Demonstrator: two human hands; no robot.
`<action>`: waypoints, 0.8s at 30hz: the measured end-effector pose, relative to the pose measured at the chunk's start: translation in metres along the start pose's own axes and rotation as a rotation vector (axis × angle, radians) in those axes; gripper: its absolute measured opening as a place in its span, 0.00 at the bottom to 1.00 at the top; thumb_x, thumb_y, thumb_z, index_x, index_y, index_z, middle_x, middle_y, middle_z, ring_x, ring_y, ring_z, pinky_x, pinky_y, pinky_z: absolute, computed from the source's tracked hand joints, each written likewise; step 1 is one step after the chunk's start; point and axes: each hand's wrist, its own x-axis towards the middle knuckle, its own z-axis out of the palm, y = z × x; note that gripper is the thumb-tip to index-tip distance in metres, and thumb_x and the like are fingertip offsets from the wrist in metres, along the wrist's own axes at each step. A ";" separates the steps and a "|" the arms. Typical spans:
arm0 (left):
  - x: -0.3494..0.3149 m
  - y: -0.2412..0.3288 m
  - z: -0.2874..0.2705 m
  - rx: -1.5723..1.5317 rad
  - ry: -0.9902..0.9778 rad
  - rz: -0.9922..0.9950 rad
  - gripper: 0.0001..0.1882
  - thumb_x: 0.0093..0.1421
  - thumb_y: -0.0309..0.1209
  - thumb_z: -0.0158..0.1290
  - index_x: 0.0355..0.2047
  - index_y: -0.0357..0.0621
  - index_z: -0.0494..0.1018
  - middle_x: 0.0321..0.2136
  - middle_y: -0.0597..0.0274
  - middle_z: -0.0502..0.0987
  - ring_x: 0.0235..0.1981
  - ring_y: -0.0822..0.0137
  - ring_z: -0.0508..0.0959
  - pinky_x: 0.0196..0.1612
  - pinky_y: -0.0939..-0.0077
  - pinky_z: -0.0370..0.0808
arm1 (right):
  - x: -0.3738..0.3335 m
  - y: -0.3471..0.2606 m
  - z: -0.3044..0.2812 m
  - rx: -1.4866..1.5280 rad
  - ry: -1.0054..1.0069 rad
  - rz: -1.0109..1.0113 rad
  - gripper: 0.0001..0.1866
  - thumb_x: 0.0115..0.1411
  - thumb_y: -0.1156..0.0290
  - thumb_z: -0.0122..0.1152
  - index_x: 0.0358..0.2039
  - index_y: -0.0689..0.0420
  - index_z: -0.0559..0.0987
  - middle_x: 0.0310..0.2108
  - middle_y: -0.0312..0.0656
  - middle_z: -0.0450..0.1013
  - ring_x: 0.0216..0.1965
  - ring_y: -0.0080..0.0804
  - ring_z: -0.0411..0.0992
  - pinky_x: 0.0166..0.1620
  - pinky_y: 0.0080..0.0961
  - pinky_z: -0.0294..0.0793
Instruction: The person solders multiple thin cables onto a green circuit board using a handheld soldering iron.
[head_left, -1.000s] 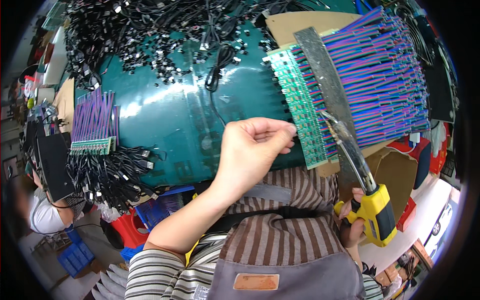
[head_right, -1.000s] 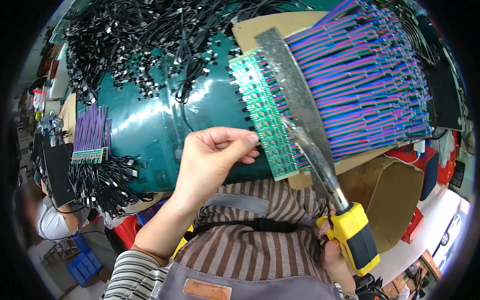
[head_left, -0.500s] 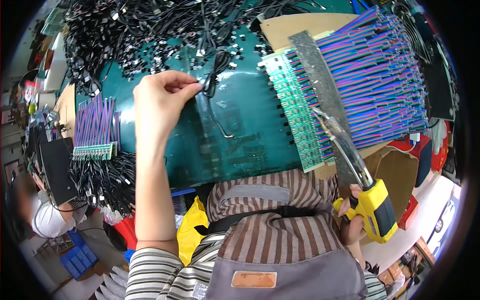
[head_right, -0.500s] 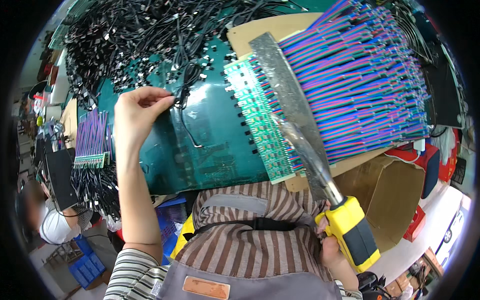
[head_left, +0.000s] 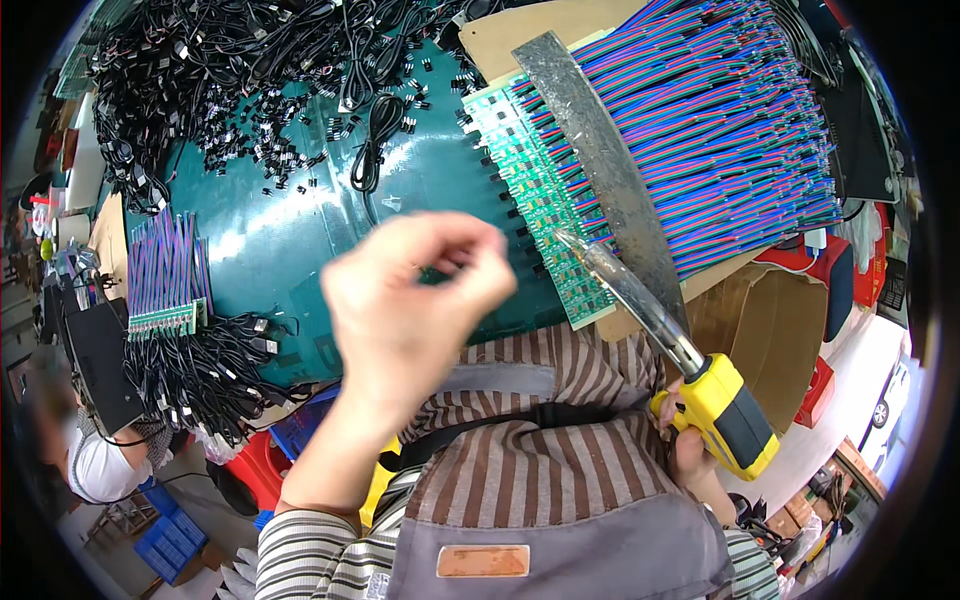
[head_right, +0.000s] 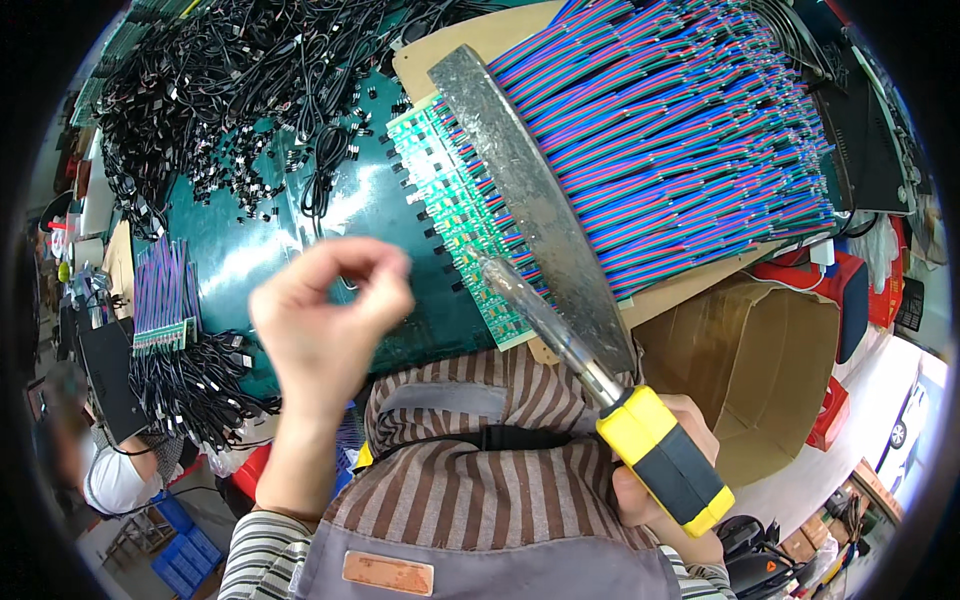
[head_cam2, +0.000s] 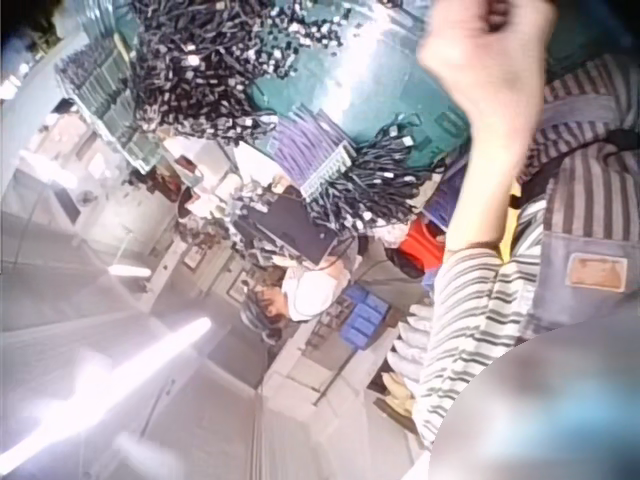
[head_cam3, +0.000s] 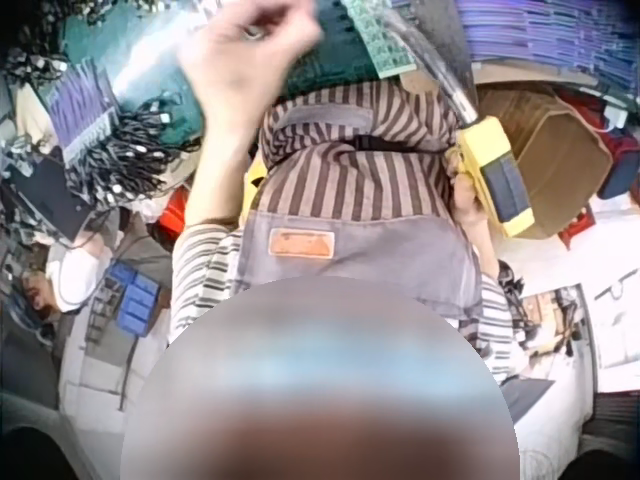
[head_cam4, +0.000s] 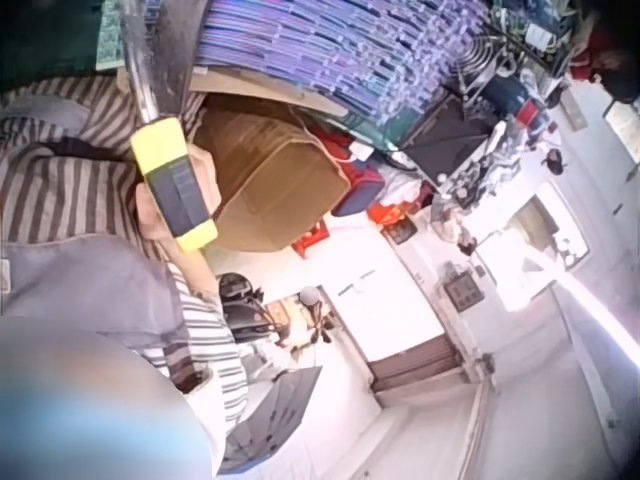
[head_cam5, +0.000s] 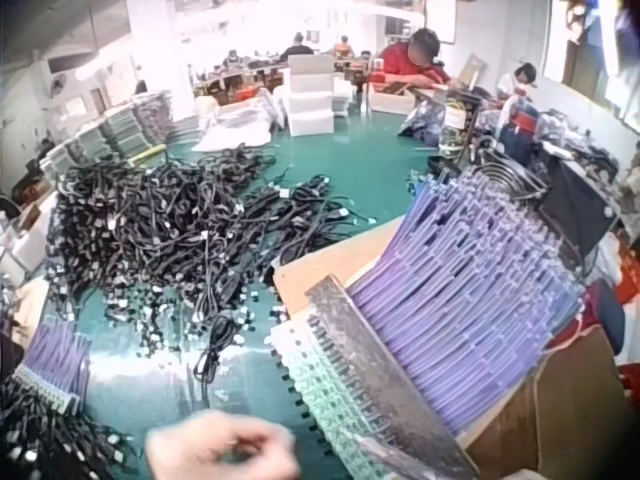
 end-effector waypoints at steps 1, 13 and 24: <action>-0.007 0.006 0.006 0.043 -0.072 0.064 0.05 0.50 0.18 0.62 0.29 0.35 0.80 0.24 0.67 0.79 0.26 0.80 0.76 0.33 0.85 0.74 | -0.001 0.001 0.001 -0.023 0.022 -0.018 0.16 0.57 0.57 0.58 0.31 0.59 0.80 0.27 0.42 0.74 0.33 0.45 0.75 0.38 0.35 0.75; -0.041 0.002 0.030 -0.077 -0.040 0.048 0.08 0.52 0.17 0.62 0.34 0.34 0.80 0.27 0.57 0.82 0.27 0.73 0.79 0.34 0.81 0.74 | -0.001 0.006 0.002 -0.082 0.025 -0.070 0.15 0.46 0.64 0.62 0.31 0.62 0.80 0.28 0.47 0.74 0.27 0.46 0.75 0.32 0.33 0.75; -0.041 0.009 0.033 -0.403 -0.065 -0.542 0.07 0.57 0.25 0.61 0.34 0.33 0.81 0.27 0.61 0.82 0.26 0.79 0.79 0.33 0.83 0.77 | -0.016 0.014 -0.008 -0.050 0.053 -0.063 0.19 0.52 0.57 0.59 0.32 0.63 0.80 0.32 0.50 0.76 0.34 0.49 0.77 0.38 0.37 0.77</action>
